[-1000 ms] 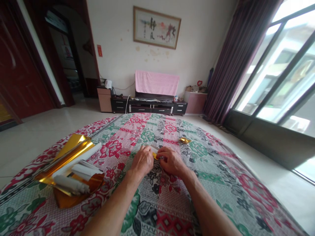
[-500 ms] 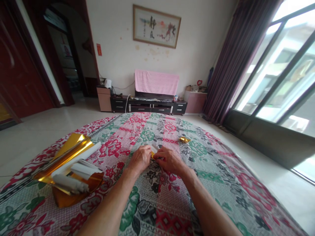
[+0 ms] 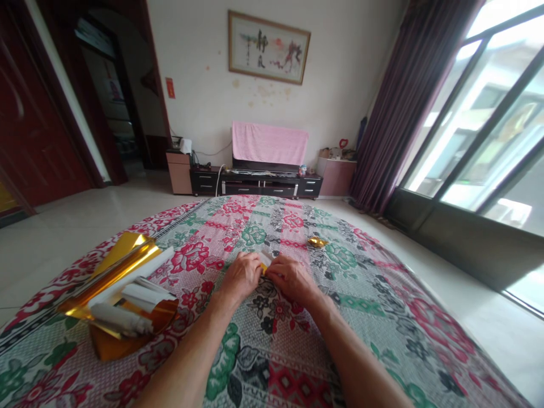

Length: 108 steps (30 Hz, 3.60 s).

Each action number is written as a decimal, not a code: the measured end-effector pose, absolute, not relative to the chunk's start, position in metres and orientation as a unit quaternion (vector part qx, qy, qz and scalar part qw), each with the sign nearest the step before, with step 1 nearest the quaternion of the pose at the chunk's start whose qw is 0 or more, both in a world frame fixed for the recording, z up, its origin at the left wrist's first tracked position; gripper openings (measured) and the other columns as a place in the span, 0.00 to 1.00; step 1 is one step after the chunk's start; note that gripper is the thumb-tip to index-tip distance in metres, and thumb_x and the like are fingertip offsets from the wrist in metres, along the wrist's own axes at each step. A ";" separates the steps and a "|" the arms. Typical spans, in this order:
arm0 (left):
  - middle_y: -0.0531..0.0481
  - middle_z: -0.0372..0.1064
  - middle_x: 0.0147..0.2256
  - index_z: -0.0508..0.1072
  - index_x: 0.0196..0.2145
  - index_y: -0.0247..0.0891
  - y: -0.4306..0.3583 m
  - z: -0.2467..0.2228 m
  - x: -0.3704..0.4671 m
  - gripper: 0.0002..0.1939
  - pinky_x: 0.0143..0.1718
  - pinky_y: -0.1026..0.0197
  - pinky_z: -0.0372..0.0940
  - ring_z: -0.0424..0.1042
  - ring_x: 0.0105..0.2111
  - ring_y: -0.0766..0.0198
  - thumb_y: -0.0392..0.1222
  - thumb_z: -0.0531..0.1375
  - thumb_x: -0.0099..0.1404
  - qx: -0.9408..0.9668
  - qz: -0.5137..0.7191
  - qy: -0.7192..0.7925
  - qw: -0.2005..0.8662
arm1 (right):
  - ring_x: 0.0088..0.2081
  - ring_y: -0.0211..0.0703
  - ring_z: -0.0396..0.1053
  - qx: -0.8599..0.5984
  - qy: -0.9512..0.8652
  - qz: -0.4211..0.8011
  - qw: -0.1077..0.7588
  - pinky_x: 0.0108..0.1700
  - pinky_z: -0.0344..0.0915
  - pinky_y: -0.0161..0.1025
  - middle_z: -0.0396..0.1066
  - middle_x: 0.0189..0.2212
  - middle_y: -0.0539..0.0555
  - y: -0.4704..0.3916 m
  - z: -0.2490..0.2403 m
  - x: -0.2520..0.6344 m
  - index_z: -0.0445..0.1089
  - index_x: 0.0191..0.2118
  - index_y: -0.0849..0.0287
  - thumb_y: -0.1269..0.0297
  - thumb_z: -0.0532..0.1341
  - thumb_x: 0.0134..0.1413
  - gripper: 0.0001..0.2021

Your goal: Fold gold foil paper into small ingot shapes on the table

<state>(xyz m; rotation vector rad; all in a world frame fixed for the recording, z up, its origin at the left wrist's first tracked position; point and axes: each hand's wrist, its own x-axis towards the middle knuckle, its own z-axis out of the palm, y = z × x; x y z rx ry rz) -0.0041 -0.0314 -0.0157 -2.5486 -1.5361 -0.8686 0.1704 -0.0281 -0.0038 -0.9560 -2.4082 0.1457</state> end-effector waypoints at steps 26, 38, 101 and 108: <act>0.46 0.71 0.38 0.71 0.45 0.37 -0.025 -0.022 -0.005 0.20 0.42 0.59 0.65 0.69 0.38 0.61 0.28 0.48 0.58 -0.798 -0.326 -0.506 -0.017 | 0.32 0.34 0.62 -0.425 -0.860 0.061 0.277 0.34 0.55 0.30 0.65 0.29 0.51 -0.031 -0.005 0.162 0.69 0.29 0.60 0.70 0.54 0.56 0.09; 0.49 0.69 0.32 0.72 0.29 0.39 -0.035 -0.010 -0.003 0.05 0.44 0.58 0.62 0.67 0.38 0.61 0.35 0.56 0.58 -0.812 -0.304 -0.497 -0.040 | 0.31 0.36 0.64 -0.451 -0.843 0.080 0.281 0.34 0.56 0.32 0.67 0.28 0.51 -0.029 -0.002 0.163 0.71 0.30 0.60 0.70 0.54 0.55 0.09; 0.47 0.70 0.31 0.72 0.21 0.36 -0.022 -0.025 0.007 0.07 0.41 0.60 0.62 0.68 0.35 0.62 0.30 0.58 0.53 -0.726 -0.363 -0.580 -0.072 | 0.30 0.36 0.66 -0.478 -0.810 0.088 0.328 0.34 0.59 0.31 0.69 0.27 0.52 -0.033 -0.005 0.161 0.74 0.25 0.58 0.72 0.56 0.48 0.10; 0.48 0.68 0.29 0.71 0.23 0.36 -0.023 -0.020 0.008 0.04 0.39 0.61 0.62 0.67 0.32 0.63 0.31 0.59 0.54 -0.727 -0.339 -0.593 -0.068 | 0.27 0.34 0.61 -0.577 -0.746 0.041 0.328 0.29 0.53 0.31 0.64 0.24 0.50 -0.029 -0.014 0.146 0.69 0.23 0.60 0.63 0.58 0.50 0.10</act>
